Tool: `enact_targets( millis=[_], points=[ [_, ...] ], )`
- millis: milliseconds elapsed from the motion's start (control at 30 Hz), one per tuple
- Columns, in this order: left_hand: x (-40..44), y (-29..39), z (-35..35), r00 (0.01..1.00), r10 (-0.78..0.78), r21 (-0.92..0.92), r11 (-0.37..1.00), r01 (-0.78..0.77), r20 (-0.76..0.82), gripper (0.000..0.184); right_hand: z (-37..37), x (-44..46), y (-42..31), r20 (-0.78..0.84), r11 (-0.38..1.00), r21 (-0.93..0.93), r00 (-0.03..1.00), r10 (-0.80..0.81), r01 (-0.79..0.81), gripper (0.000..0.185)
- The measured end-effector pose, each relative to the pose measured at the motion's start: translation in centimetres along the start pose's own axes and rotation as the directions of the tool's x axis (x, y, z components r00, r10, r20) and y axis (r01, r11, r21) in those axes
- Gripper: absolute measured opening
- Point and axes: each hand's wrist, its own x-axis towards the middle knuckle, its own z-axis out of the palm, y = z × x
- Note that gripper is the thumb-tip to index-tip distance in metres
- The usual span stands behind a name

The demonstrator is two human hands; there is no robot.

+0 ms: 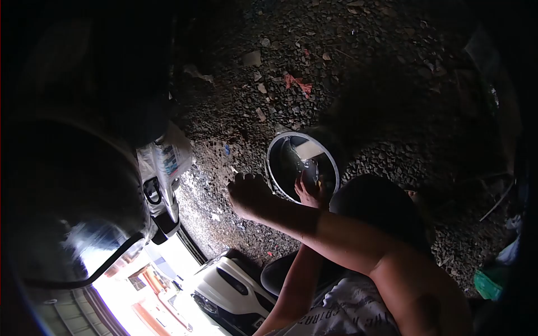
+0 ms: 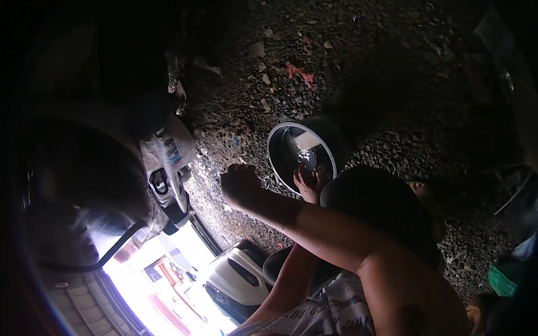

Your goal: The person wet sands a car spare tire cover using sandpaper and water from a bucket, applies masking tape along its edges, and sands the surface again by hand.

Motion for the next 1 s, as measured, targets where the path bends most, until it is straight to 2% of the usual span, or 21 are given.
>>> enact_targets(
  millis=[133,367,433,467,533,600,667,700,767,800,833,900,967,1000],
  points=[
    [-0.1,0.3,-0.7,0.997,0.018,-0.022,1.000,-0.017,0.077,0.062,0.0,0.5,0.5,-0.057,1.000,0.022,0.998,0.010,-0.008,0.028],
    [-1.7,1.7,-2.4,0.952,0.098,-0.146,0.988,-0.057,0.289,0.065,0.0,0.3,1.8,-0.194,0.995,-0.104,0.981,-0.018,-0.002,0.021],
    [-2.0,2.0,-2.5,0.946,0.123,-0.169,0.983,-0.074,0.300,0.066,-0.2,0.1,2.3,-0.230,0.988,-0.152,0.972,-0.054,0.019,0.022],
    [-1.9,2.2,-2.5,0.946,0.134,-0.179,0.980,-0.083,0.295,0.066,-0.9,-0.2,2.5,-0.128,0.980,-0.197,0.992,-0.021,-0.004,0.034],
    [-1.7,2.5,-2.5,0.949,0.147,-0.195,0.976,-0.094,0.279,0.067,-2.0,-1.5,2.9,-0.181,0.936,-0.352,0.981,-0.076,0.007,0.034],
    [-1.5,2.4,-2.9,0.949,0.160,-0.200,0.974,-0.106,0.272,0.068,-2.9,-2.9,2.7,-0.257,0.920,-0.393,0.962,-0.096,-0.013,0.036],
    [-1.1,2.4,-3.7,0.958,0.162,-0.186,0.975,-0.119,0.235,0.069,-3.8,-4.8,2.0,-0.339,0.937,-0.348,0.936,-0.090,-0.037,0.037],
    [-0.9,2.3,-4.0,0.966,0.172,-0.166,0.976,-0.141,0.194,0.069,-3.9,-5.2,2.0,-0.356,0.950,-0.301,0.934,-0.030,-0.084,0.038],
    [-0.2,2.3,-4.2,0.972,0.220,-0.128,0.970,-0.208,0.083,0.070,-4.5,-7.2,1.9,-0.364,0.915,-0.358,0.930,0.046,-0.186,0.037],
    [0.3,2.2,-4.4,0.964,0.266,-0.094,0.960,-0.262,0.024,0.071,-5.6,-7.5,1.5,-0.204,0.915,-0.275,0.948,0.245,-0.295,0.039],
    [0.3,2.4,-5.1,0.960,0.281,-0.079,0.957,-0.280,0.004,0.071,-4.8,-8.3,1.9,-0.302,0.900,-0.213,0.902,0.310,-0.381,0.042],
    [-0.2,3.8,-6.6,0.964,0.267,-0.059,0.962,-0.266,0.006,0.072,-5.8,-10.5,5.4,-0.223,0.924,-0.181,0.929,0.295,-0.337,0.044],
    [-4.2,6.3,-11.5,0.965,0.064,-0.018,0.998,-0.061,0.255,0.080,-10.1,-14.2,6.1,-0.195,0.837,0.025,0.819,0.540,-0.546,0.044],
    [-5.9,7.3,-14.0,0.934,-0.031,0.022,0.999,0.025,0.356,0.084,-9.0,-17.9,9.6,-0.325,0.805,-0.085,0.780,0.534,-0.587,0.042]
  ],
)
